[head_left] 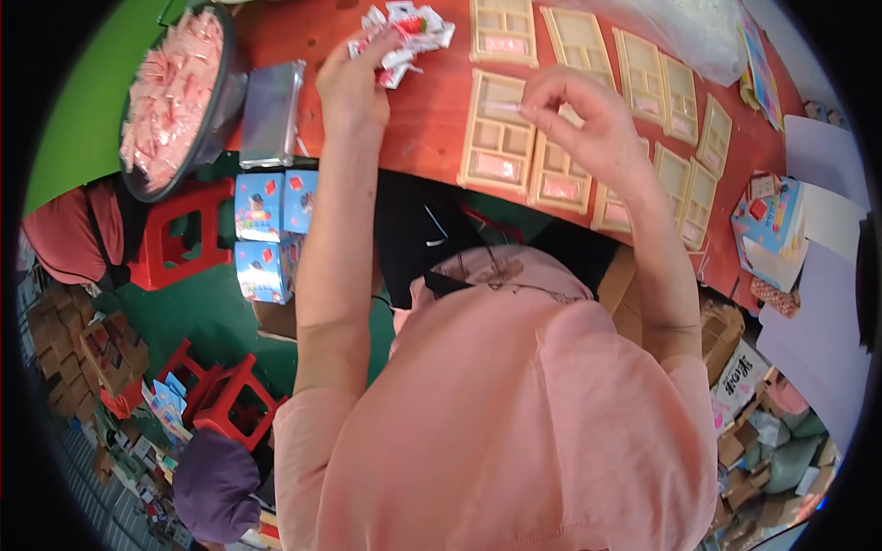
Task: Packing various decorative materials and small components into plastic compartment trays on a factory workbench.
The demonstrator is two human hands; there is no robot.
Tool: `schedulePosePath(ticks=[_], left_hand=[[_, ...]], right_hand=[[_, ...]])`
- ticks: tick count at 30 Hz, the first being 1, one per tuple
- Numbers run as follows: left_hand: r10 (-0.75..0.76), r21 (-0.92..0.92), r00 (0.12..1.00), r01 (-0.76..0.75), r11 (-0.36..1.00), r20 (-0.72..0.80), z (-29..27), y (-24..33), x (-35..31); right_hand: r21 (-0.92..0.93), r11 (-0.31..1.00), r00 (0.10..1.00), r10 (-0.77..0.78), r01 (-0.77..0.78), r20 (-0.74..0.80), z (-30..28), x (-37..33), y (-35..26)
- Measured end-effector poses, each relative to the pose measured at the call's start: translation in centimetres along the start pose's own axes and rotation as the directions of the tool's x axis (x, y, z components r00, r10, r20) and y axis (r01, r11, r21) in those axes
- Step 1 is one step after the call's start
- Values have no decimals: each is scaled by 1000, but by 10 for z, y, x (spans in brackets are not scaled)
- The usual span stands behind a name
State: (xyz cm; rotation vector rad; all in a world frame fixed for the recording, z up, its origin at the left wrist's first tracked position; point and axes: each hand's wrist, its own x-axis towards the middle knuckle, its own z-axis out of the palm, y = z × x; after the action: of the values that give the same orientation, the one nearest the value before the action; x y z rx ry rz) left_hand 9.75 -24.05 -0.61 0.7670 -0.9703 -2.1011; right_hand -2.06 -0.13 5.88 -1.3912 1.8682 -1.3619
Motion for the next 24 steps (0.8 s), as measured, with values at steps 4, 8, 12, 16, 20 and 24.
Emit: schedulePosePath(ticks=[4,8,12,16,20,24], left_hand=[[9,63,1000,-8,998,-9,-7,-6,11],[32,85,999,-30,996,-15,-8,-11,13],[43,56,999,-44,997,34,-10,-12,12],[19,95,1000,-21,995,20,-2,-5,8],[-12,86,999,10,996,31,4,-1,-2],[-52,110,998,50,993,18,6,-6,-3]], right_hand=[[-210,950,966,-200,232,164,14,-38,-6],[-527,773,929,-222,352,295,22,-55,-1],[-646,688,941,-183,330,286,26,-60,-8],[-681,654,943,-201,330,263,32,-59,-9],[-581,773,966,-228,256,122,30,-40,-11],[-389,910,956,-228,142,-184,35,18,6]])
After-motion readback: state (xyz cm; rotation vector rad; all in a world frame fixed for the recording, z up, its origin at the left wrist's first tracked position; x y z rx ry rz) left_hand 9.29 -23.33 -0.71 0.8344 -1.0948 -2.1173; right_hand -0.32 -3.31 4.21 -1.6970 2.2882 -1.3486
